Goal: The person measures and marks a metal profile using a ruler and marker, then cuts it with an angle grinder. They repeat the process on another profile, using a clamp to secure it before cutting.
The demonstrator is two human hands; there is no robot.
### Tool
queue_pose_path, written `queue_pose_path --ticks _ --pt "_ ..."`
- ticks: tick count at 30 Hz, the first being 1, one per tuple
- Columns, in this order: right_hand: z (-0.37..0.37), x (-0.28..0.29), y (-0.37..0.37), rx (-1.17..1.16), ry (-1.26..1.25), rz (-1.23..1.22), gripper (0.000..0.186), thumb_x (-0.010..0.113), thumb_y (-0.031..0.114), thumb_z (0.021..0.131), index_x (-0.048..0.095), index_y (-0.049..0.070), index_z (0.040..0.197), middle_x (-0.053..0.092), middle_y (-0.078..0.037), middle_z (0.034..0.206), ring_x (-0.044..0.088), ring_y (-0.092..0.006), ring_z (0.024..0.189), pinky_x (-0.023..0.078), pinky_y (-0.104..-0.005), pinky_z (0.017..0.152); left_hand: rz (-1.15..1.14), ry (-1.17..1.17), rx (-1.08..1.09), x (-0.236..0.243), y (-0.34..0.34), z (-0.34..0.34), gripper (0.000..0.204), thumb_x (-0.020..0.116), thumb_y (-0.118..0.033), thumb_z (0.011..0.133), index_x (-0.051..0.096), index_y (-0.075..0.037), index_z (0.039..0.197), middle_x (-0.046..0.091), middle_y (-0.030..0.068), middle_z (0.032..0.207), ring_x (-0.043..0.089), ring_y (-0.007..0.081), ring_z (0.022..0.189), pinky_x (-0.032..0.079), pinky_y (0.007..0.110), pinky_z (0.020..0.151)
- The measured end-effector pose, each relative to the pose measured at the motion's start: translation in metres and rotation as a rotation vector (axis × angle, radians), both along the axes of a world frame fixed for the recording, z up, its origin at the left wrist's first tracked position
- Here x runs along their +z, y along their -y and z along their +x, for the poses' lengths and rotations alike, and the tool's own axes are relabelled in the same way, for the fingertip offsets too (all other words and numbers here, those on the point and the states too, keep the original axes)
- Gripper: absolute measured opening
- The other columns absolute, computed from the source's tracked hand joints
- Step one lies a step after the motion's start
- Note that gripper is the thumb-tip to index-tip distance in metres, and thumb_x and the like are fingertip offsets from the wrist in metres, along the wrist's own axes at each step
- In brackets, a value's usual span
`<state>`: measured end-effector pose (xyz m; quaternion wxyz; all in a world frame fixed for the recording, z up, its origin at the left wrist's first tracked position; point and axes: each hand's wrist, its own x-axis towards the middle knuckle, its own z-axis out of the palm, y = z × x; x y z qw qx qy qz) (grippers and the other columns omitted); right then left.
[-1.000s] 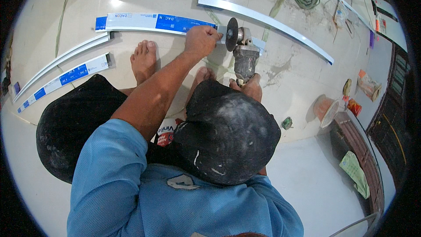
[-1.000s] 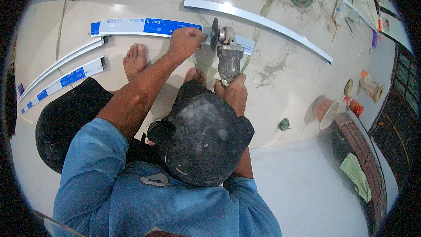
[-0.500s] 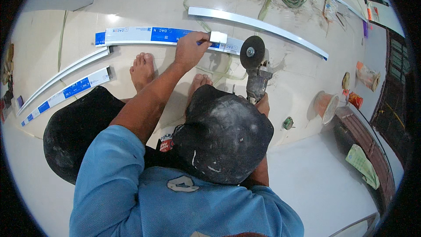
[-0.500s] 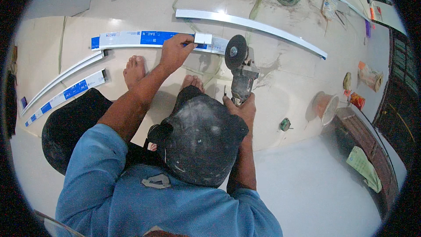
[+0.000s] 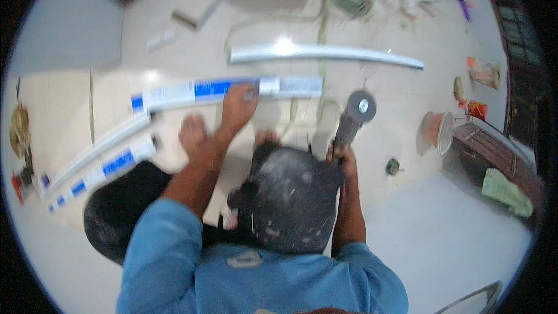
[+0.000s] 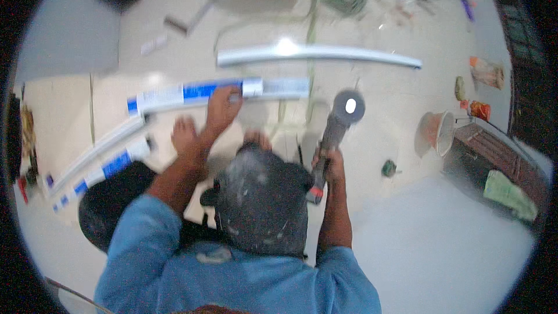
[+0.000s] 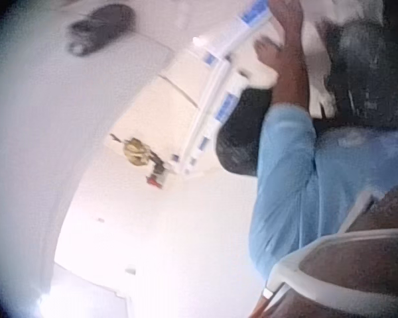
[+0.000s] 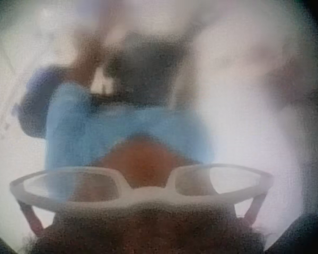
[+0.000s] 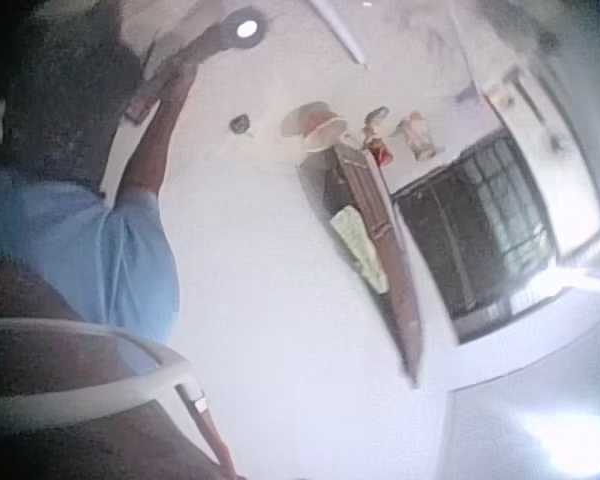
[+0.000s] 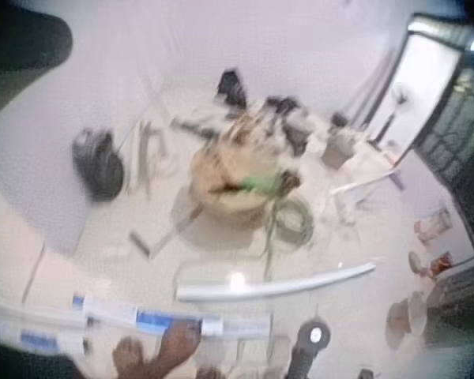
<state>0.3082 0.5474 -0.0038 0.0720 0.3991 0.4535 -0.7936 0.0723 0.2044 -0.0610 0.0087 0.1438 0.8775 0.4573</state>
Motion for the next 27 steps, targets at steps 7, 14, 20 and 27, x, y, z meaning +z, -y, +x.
queue_pose_path --ticks 7,14,20,27 --pt "0.037 -0.059 -0.032 -0.231 0.101 -0.1 0.019 0.072 0.02 0.088 0.063 0.007 0.099 0.062 -0.007 0.074 0.063 -0.0261 0.061 0.057 -0.0446 0.059 0.014 0.246 -0.008 0.027 0.045 -0.031 0.014 0.075 -0.01 0.095 0.079 -0.002 0.106 0.081 0.0172 0.093 0.08 0.0277 0.085 0.063 0.039 0.082" --pt "0.047 -0.103 -0.051 -0.367 0.021 -0.209 0.017 0.068 0.017 0.089 0.061 0.003 0.095 0.062 -0.012 0.076 0.064 -0.0296 0.067 0.059 -0.0481 0.063 -0.444 0.211 -0.318 0.138 0.146 -0.124 0.021 0.064 -0.02 0.102 0.072 -0.003 0.094 0.074 0.0184 0.08 0.074 0.0336 0.072 0.058 0.048 0.074" --pt "0.074 -0.125 -0.066 -0.338 -0.065 -0.236 0.017 0.069 0.018 0.09 0.061 0.003 0.093 0.062 -0.012 0.075 0.063 -0.0319 0.065 0.06 -0.0494 0.066 -0.701 0.201 -0.456 0.294 0.162 -0.099 0.022 0.079 -0.023 0.092 0.072 -0.002 0.087 0.075 0.0176 0.083 0.074 0.0336 0.08 0.058 0.048 0.076" --pt "0.073 -0.104 -0.052 -0.278 0.043 -0.216 0.018 0.064 0.019 0.088 0.06 0.002 0.085 0.062 -0.015 0.076 0.061 -0.0354 0.067 0.058 -0.0526 0.068 -0.806 0.402 -0.362 0.407 0.203 -0.005 0.026 0.085 -0.028 0.086 0.085 -0.009 0.103 0.08 0.0169 0.102 0.074 0.0348 0.096 0.059 0.047 0.089"
